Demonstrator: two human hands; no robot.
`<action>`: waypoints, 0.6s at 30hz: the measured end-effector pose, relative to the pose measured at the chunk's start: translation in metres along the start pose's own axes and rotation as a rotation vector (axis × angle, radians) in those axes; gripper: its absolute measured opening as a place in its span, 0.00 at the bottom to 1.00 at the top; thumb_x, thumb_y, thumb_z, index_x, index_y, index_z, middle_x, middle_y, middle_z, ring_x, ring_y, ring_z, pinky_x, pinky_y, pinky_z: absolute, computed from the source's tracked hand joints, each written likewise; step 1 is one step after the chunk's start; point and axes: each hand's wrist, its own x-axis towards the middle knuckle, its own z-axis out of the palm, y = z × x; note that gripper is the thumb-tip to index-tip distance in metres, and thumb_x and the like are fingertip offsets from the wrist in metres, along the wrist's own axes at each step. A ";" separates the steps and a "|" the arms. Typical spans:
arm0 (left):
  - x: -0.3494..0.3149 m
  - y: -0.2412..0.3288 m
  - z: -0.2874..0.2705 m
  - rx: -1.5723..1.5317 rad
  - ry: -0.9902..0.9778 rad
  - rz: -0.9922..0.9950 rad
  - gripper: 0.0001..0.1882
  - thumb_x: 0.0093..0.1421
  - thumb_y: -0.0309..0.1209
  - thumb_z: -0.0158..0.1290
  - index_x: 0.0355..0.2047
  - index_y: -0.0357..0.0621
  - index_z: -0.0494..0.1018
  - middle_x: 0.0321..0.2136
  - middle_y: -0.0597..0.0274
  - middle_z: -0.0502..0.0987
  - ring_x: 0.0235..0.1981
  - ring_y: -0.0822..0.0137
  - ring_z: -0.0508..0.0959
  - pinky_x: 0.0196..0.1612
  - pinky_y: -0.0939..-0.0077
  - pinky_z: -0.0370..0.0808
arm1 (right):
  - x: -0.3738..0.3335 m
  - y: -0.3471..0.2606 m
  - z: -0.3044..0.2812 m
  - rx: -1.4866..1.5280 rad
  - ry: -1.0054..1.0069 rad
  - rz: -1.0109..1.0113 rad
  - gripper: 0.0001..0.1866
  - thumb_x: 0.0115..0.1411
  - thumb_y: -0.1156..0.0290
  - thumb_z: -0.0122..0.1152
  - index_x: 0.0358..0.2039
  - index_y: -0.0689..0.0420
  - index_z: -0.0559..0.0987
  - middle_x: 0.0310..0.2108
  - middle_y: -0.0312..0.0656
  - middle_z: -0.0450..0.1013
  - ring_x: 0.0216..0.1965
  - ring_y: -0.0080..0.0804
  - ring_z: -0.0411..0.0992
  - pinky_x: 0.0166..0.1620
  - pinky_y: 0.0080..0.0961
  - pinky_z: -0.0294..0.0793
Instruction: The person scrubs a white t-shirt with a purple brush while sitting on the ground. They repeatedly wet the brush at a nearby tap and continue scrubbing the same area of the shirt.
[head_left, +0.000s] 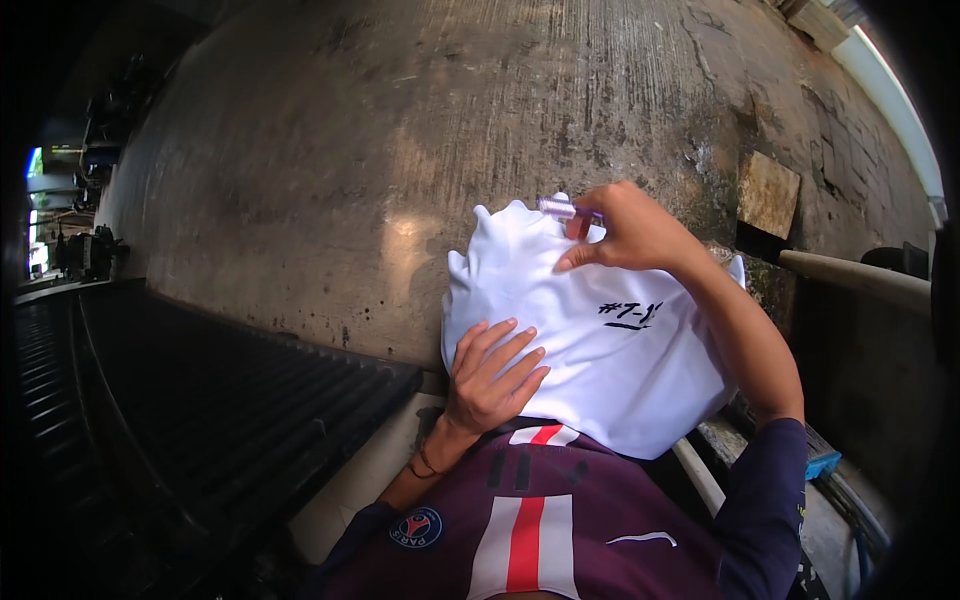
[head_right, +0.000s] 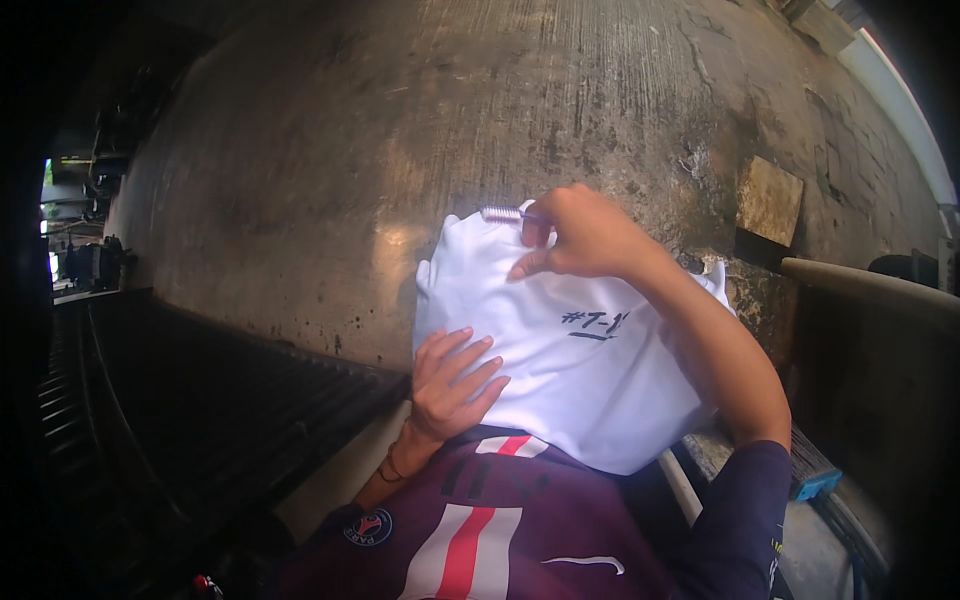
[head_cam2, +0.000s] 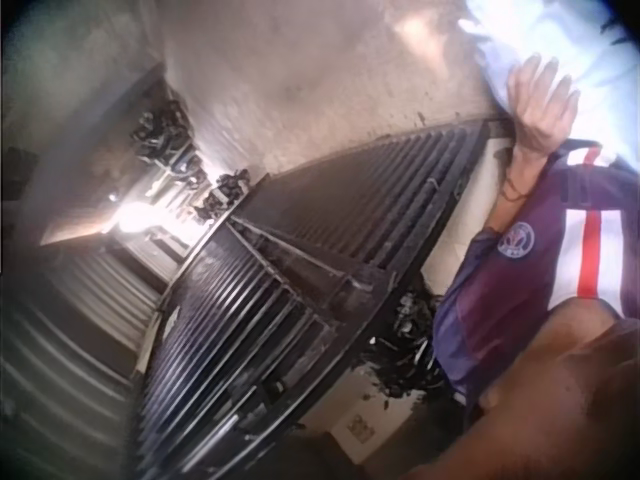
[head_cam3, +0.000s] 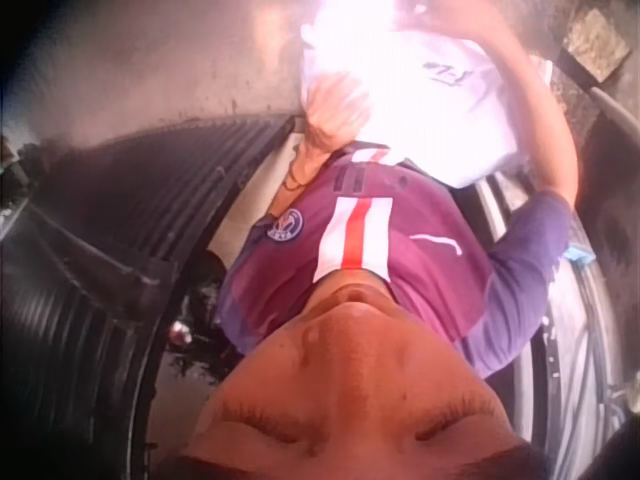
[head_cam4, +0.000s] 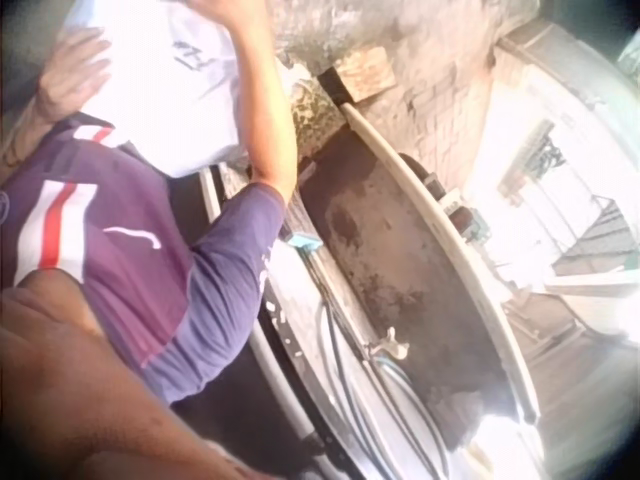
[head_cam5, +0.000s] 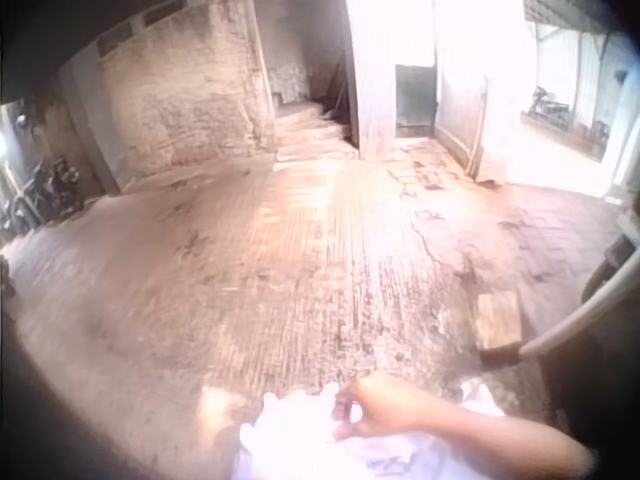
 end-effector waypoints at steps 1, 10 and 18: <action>-0.001 0.001 0.000 0.005 0.001 0.010 0.14 0.53 0.30 0.78 0.41 0.49 0.91 0.52 0.60 0.89 0.59 0.51 0.83 0.67 0.48 0.73 | -0.001 0.001 0.001 0.009 -0.040 0.014 0.14 0.54 0.64 0.85 0.32 0.59 0.89 0.30 0.46 0.85 0.34 0.46 0.84 0.41 0.41 0.79; 0.009 -0.011 -0.003 -0.042 -0.032 0.104 0.12 0.54 0.25 0.74 0.40 0.47 0.90 0.47 0.68 0.90 0.54 0.60 0.84 0.57 0.59 0.74 | 0.007 0.016 -0.006 0.102 -0.091 0.109 0.13 0.51 0.69 0.86 0.32 0.62 0.89 0.29 0.48 0.85 0.33 0.44 0.84 0.42 0.40 0.80; 0.019 -0.007 -0.004 -0.161 -0.095 0.174 0.11 0.50 0.22 0.74 0.35 0.44 0.88 0.40 0.67 0.90 0.43 0.68 0.86 0.45 0.69 0.73 | 0.003 0.028 -0.011 0.048 -0.145 0.177 0.15 0.49 0.69 0.87 0.34 0.61 0.89 0.32 0.49 0.87 0.36 0.46 0.85 0.43 0.42 0.81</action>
